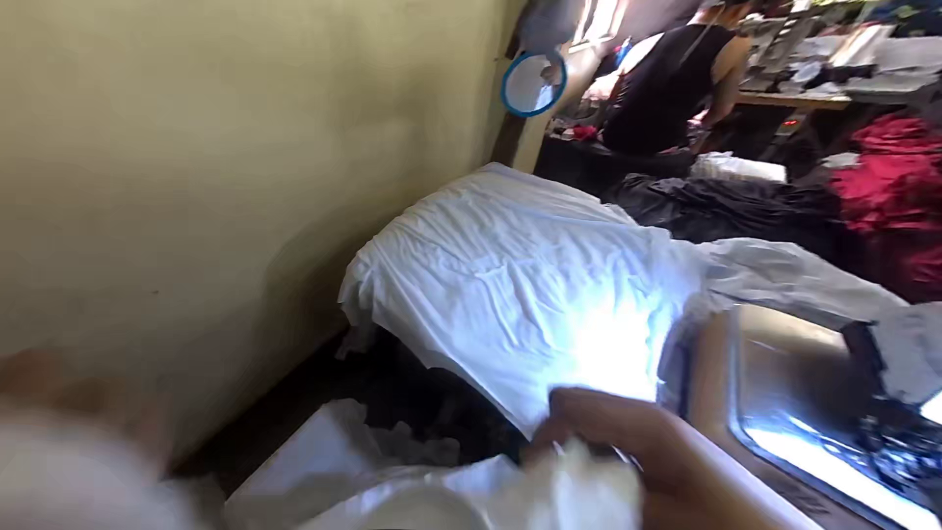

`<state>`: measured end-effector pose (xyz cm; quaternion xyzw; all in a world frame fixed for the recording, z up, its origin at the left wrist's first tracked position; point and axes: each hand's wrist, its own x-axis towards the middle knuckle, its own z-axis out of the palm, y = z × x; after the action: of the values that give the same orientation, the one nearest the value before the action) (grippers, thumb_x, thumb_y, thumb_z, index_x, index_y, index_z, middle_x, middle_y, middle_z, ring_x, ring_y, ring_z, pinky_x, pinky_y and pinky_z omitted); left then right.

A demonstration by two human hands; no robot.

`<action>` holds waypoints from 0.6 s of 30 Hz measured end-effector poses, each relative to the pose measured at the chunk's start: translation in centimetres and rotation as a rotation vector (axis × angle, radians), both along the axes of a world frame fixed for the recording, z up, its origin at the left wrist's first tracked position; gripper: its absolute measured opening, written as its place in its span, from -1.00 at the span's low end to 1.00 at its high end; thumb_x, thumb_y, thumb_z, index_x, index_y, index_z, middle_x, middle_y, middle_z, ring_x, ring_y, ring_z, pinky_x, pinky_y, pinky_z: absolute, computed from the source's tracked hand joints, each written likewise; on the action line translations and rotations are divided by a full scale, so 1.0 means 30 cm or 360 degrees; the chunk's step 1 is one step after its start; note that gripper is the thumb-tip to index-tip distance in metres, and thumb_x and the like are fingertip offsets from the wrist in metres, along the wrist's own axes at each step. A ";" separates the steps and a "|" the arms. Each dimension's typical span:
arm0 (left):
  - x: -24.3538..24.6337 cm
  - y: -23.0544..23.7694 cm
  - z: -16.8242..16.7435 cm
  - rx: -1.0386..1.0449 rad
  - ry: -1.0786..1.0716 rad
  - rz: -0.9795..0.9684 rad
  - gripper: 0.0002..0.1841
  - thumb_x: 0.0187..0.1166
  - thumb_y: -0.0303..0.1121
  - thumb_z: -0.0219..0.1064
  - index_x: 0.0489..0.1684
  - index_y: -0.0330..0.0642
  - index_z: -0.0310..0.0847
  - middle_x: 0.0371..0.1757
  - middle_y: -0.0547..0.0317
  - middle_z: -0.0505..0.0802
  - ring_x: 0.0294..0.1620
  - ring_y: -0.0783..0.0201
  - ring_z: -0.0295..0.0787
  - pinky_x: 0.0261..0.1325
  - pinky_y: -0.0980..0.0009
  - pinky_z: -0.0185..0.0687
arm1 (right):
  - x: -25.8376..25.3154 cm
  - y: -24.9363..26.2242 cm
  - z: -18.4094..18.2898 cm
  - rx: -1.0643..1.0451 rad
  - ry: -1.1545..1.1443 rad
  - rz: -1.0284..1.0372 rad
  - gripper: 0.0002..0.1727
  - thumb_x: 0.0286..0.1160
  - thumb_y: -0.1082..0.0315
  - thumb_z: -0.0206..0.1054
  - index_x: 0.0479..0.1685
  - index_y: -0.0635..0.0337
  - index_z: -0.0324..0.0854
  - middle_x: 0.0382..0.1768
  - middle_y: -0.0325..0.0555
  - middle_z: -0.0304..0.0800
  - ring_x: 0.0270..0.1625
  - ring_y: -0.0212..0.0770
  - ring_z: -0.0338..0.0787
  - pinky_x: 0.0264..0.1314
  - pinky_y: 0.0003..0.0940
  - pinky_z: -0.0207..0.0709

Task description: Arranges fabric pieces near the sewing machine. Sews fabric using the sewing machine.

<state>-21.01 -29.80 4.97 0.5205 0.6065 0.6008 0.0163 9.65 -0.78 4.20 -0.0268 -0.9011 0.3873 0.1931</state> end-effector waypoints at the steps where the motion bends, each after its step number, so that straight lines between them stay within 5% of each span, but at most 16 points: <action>1: -0.052 0.037 0.006 -0.0371 0.0239 0.0403 -0.79 0.59 -0.56 0.18 -0.05 -0.17 0.74 -0.30 0.42 0.81 -0.24 0.70 0.69 -0.08 0.74 0.58 | -0.070 0.032 -0.060 0.0150 -0.0063 -0.0203 -0.84 0.30 0.44 0.39 -0.19 0.15 0.83 -0.26 -0.14 0.82 -0.16 -0.29 0.80 -0.09 -0.30 0.71; 3: -0.237 0.044 -0.010 -0.1142 0.0418 0.0798 -0.69 0.45 -0.66 0.42 0.15 -0.33 0.65 -0.08 -0.18 0.83 -0.08 -0.06 0.81 -0.01 -0.13 0.70 | -0.211 0.083 -0.135 0.0331 -0.0332 -0.0574 -0.86 0.36 0.48 0.45 -0.16 0.15 0.84 -0.23 -0.02 0.81 -0.15 0.00 0.83 -0.12 0.14 0.70; 5: -0.375 -0.030 -0.089 -0.1116 0.0461 0.1159 -0.69 0.46 -0.68 0.43 0.16 -0.43 0.63 0.06 -0.42 0.78 0.09 -0.39 0.74 0.13 -0.47 0.53 | -0.330 0.099 -0.156 0.0414 -0.0375 -0.0774 -0.88 0.48 0.46 0.46 -0.10 0.15 0.83 -0.21 0.01 0.78 -0.19 0.07 0.81 -0.16 0.20 0.66; 8: -0.443 -0.205 -0.142 -0.0876 0.0587 0.1423 -0.67 0.40 -0.73 0.41 0.14 -0.53 0.59 0.11 -0.50 0.71 0.19 -0.45 0.65 0.25 -0.43 0.49 | -0.453 0.035 -0.131 0.0402 -0.0044 -0.0784 -0.84 0.44 0.54 0.46 -0.07 0.16 0.80 -0.15 0.01 0.75 -0.33 -0.03 0.78 -0.30 0.07 0.71; 11: -0.413 -0.340 -0.201 -0.0928 0.0624 0.1536 -0.68 0.36 -0.76 0.40 0.10 -0.57 0.61 0.11 -0.55 0.69 0.22 -0.52 0.62 0.29 -0.45 0.46 | -0.535 -0.028 -0.167 0.0341 0.0174 -0.0648 -0.81 0.45 0.56 0.41 -0.02 0.22 0.79 0.02 0.05 0.78 -0.07 -0.04 0.83 -0.09 0.02 0.74; 18: -0.136 -0.643 -0.634 -0.1687 0.0213 0.1350 -0.59 0.30 -0.79 0.37 0.17 -0.42 0.72 0.33 -0.54 0.67 0.39 -0.52 0.58 0.40 -0.38 0.49 | -0.519 -0.118 -0.599 0.0213 -0.0524 -0.0337 -0.78 0.54 0.54 0.31 0.02 0.28 0.83 0.40 0.34 0.65 0.35 0.26 0.75 0.35 0.14 0.66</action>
<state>-25.08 -49.09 -14.05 0.1954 0.9702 0.1435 -0.0053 -5.91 -4.33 -13.77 -0.1713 -0.9364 0.2945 0.0841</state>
